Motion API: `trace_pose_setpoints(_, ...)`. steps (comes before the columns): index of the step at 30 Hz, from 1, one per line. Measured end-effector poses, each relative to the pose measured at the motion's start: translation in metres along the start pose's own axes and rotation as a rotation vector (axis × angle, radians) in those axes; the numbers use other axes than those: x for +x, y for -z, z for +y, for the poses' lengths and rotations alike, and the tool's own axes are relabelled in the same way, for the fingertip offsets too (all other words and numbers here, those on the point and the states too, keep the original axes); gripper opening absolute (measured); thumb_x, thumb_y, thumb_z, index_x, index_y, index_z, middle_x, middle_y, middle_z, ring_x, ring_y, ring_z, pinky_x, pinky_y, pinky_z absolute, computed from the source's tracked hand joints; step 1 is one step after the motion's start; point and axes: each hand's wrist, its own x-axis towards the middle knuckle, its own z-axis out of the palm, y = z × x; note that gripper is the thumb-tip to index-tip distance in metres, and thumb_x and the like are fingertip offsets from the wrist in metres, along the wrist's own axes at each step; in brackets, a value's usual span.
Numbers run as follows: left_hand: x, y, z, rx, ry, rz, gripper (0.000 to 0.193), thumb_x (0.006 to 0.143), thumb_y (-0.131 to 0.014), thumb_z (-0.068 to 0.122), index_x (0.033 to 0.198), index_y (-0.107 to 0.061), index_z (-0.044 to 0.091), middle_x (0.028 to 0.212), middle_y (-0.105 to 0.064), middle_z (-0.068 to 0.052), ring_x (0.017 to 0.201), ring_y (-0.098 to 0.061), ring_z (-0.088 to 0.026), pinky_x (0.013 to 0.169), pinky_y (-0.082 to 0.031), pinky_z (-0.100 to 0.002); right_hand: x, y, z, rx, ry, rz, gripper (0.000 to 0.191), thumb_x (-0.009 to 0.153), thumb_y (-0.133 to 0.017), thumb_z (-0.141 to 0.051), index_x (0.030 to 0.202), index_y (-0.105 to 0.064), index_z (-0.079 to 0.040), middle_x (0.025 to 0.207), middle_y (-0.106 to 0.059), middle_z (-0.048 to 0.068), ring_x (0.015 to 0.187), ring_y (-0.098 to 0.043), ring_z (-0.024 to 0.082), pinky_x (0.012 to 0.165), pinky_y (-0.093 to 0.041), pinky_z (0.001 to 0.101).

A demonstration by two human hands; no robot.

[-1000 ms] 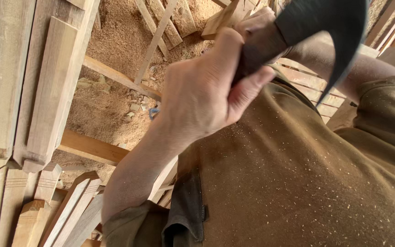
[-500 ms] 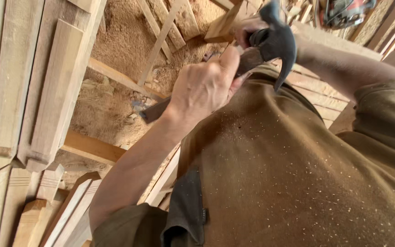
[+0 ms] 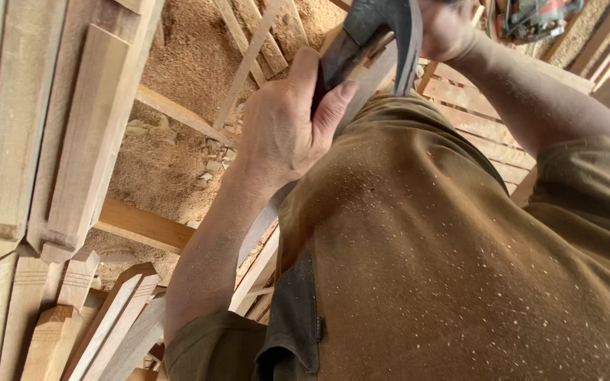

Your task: The person uses a hammer and a metal chisel to repeatedly strike and shape a wooden plank held against a workbench. The person adjusts the plank and tool positions multiple times while continuing to hammer along the edge.

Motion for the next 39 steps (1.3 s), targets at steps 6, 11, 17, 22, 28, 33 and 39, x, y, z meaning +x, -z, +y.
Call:
trace_pose_setpoints(6, -0.002, 0.007, 0.023, -0.029, -0.088, 0.073, 0.046, 0.117, -0.038, 0.054, 0.109, -0.050, 0.010, 0.077, -0.064, -0.006, 0.053, -0.061, -0.007, 0.043, -0.055, -0.022, 0.033, -0.027, -0.021, 0.021, 0.128, -0.249, 0.048, 0.091, -0.070, -0.049, 0.103, -0.067, -0.003, 0.093, -0.069, 0.009, 0.090, -0.068, 0.021, 0.082, -0.058, 0.0382)
trace_pose_setpoints(11, 0.002, 0.009, 0.050, 0.084, -0.151, 0.003, 0.038, 0.111, -0.053, 0.042, 0.110, -0.054, 0.004, 0.066, -0.065, -0.006, 0.042, -0.056, -0.013, 0.036, -0.048, -0.027, 0.009, -0.022, -0.034, 0.029, 0.136, -0.233, 0.056, 0.090, -0.068, -0.056, 0.106, -0.066, -0.002, 0.095, -0.068, 0.010, 0.091, -0.067, 0.024, 0.082, -0.058, 0.0405)
trace_pose_setpoints(17, 0.006, -0.007, 0.071, 0.395, -0.168, -0.174, 0.033, 0.100, -0.065, 0.036, 0.102, -0.056, 0.004, 0.061, -0.067, -0.014, 0.049, -0.067, -0.029, 0.040, -0.053, -0.041, -0.030, -0.046, -0.025, 0.038, 0.214, -0.128, 0.066, 0.088, -0.066, -0.064, 0.110, -0.064, -0.001, 0.098, -0.067, 0.012, 0.091, -0.067, 0.027, 0.082, -0.058, 0.0433)
trace_pose_setpoints(22, -0.004, -0.001, 0.090, 0.444, 0.015, -0.196, 0.036, 0.096, -0.061, 0.046, 0.097, -0.058, 0.010, 0.053, -0.065, -0.011, 0.035, -0.066, -0.025, 0.035, -0.051, -0.042, -0.025, -0.058, 0.005, 0.049, 0.307, -0.110, 0.075, 0.087, -0.064, -0.071, 0.113, -0.063, -0.001, 0.101, -0.066, 0.014, 0.091, -0.067, 0.030, 0.083, -0.058, 0.0456)
trace_pose_setpoints(28, 0.025, -0.009, 0.091, 0.663, 0.054, -0.300, 0.040, 0.092, -0.057, 0.045, 0.105, -0.058, 0.008, 0.052, -0.063, -0.008, 0.037, -0.067, -0.025, 0.035, -0.053, -0.041, -0.015, -0.047, 0.010, 0.152, 0.317, 0.008, 0.087, 0.084, -0.072, -0.082, 0.112, -0.054, -0.001, 0.096, -0.067, 0.010, 0.083, -0.069, 0.025, 0.078, -0.059, 0.0438)
trace_pose_setpoints(33, 0.015, -0.003, 0.082, 0.461, -0.046, -0.143, 0.040, 0.099, -0.052, 0.048, 0.106, -0.054, 0.009, 0.051, -0.061, -0.004, 0.037, -0.065, -0.020, 0.037, -0.053, -0.037, -0.012, -0.033, -0.029, 0.039, 0.158, -0.129, 0.070, 0.084, -0.061, -0.072, 0.104, -0.067, -0.005, 0.096, -0.069, 0.012, 0.088, -0.071, 0.027, 0.081, -0.061, 0.0435)
trace_pose_setpoints(39, 0.020, -0.020, 0.058, 0.643, 0.156, -0.250, 0.046, 0.098, -0.048, 0.050, 0.107, -0.056, 0.006, 0.049, -0.061, -0.004, 0.035, -0.059, -0.019, 0.034, -0.046, -0.036, 0.005, -0.018, -0.078, 0.111, 0.191, -0.072, 0.061, 0.089, -0.061, -0.059, 0.110, -0.065, -0.002, 0.101, -0.068, 0.012, 0.091, -0.070, 0.028, 0.083, -0.058, 0.0411)
